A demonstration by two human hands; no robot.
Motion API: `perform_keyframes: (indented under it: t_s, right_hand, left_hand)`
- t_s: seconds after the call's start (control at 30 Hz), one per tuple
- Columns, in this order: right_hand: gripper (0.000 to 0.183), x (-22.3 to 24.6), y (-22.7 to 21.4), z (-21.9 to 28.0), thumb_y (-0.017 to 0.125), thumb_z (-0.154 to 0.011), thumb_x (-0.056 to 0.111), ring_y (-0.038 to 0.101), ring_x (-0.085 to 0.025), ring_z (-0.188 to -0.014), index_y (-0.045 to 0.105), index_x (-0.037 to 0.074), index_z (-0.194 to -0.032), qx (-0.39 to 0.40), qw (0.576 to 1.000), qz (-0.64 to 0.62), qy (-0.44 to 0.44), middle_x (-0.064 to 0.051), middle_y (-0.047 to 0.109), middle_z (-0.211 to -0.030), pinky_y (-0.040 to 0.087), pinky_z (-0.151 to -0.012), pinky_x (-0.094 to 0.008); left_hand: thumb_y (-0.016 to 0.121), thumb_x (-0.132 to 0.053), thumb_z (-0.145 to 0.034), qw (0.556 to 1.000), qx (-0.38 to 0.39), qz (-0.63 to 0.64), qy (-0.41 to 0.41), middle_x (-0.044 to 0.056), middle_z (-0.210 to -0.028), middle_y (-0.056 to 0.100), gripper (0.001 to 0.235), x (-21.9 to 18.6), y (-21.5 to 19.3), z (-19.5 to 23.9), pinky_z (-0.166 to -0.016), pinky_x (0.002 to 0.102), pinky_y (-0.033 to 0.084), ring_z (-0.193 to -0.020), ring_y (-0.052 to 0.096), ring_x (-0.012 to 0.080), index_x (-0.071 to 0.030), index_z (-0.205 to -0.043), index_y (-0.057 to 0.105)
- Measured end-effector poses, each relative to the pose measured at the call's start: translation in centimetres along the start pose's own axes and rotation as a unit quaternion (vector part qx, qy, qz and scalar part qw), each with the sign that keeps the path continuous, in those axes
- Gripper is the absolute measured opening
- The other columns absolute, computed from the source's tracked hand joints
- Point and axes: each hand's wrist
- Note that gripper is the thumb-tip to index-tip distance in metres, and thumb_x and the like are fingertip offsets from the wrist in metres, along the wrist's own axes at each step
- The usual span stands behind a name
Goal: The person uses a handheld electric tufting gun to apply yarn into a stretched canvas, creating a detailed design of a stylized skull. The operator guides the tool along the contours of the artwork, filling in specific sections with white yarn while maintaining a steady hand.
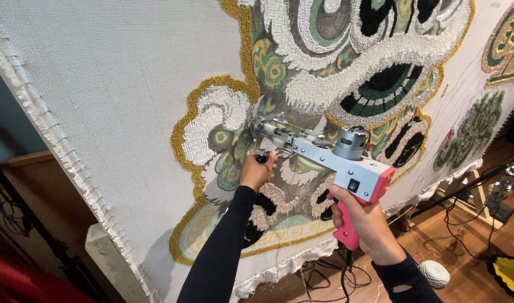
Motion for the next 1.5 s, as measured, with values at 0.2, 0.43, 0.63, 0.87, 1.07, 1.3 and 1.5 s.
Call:
perform_keyframes:
  t_s: [0.2,0.43,0.63,0.87,1.07,1.3,1.5]
  right_hand:
    - [0.029,0.5,0.4,-0.3,0.072,-0.086,0.030,0.052,-0.017,-0.046,0.069,0.002,-0.093,0.005,1.000,-0.013,-0.009,-0.005,0.053,-0.058,0.044,-0.044,-0.033]
    - [0.031,0.3,0.6,-0.5,0.073,-0.087,0.030,0.052,-0.017,-0.047,0.067,0.000,-0.092,0.010,1.000,-0.013,-0.014,-0.006,0.054,-0.060,0.044,-0.044,-0.032]
    - [0.029,0.9,1.0,-0.2,0.073,-0.086,0.029,0.053,-0.014,-0.050,0.063,0.002,-0.094,0.008,0.999,-0.045,-0.026,-0.002,0.059,-0.067,0.046,-0.044,-0.032]
    - [0.032,1.9,1.1,-0.1,0.072,-0.088,0.032,0.052,-0.016,-0.048,0.067,0.001,-0.097,0.014,0.999,-0.034,0.007,-0.005,0.053,-0.061,0.045,-0.044,-0.032]
    - [0.031,1.6,1.1,-0.5,0.074,-0.087,0.030,0.052,-0.015,-0.049,0.063,0.002,-0.095,0.016,0.998,-0.059,-0.012,-0.005,0.056,-0.066,0.045,-0.044,-0.032]
    - [0.030,1.8,1.1,-1.0,0.073,-0.088,0.028,0.052,-0.015,-0.050,0.062,0.001,-0.094,0.021,0.997,-0.076,-0.023,-0.006,0.057,-0.071,0.046,-0.044,-0.032]
    - [0.027,2.6,1.7,-0.6,0.072,-0.088,0.025,0.052,-0.014,-0.051,0.064,0.001,-0.097,0.018,0.996,-0.080,-0.038,-0.006,0.060,-0.075,0.045,-0.044,-0.032]
  left_hand:
    - [0.069,-0.037,-0.094,1.000,0.000,-0.010,0.020,0.007,-0.076,0.076,0.035,-1.1,-0.8,0.1,-0.043,0.032,0.048,-0.047,0.060,0.0126,-0.004,-0.093,0.078]
    - [0.072,-0.039,-0.095,1.000,0.000,-0.013,-0.003,0.005,-0.079,0.076,0.039,-1.3,-1.1,-0.2,-0.046,0.030,0.054,-0.060,0.069,0.0084,-0.001,-0.090,0.072]
    - [0.071,-0.038,-0.095,1.000,-0.002,-0.018,-0.012,0.005,-0.075,0.075,0.036,-2.0,-0.8,-0.7,-0.045,0.030,0.049,-0.058,0.065,0.0128,-0.002,-0.092,0.076]
    - [0.072,-0.035,-0.092,1.000,-0.002,-0.006,0.011,0.003,-0.080,0.078,0.034,-2.7,-1.2,-0.9,-0.043,0.030,0.049,-0.058,0.070,0.0079,-0.002,-0.093,0.076]
    - [0.070,-0.039,-0.094,0.998,-0.005,-0.058,0.005,0.006,-0.079,0.078,0.039,-2.8,-1.4,-1.1,-0.045,0.030,0.050,-0.051,0.064,0.0114,-0.001,-0.095,0.077]
    - [0.070,-0.040,-0.094,0.999,0.006,-0.041,0.012,0.008,-0.076,0.077,0.041,-3.4,-1.4,-2.1,-0.044,0.033,0.050,-0.042,0.059,0.0139,0.001,-0.094,0.078]
    - [0.067,-0.044,-0.095,0.997,-0.001,-0.080,0.013,0.005,-0.076,0.077,0.042,-5.3,-1.8,-1.0,-0.046,0.031,0.051,-0.046,0.060,0.0121,-0.003,-0.095,0.079]
Point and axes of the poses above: each hand's wrist, its own z-axis away from the middle knuckle, its own y-axis out of the palm, x = y × z
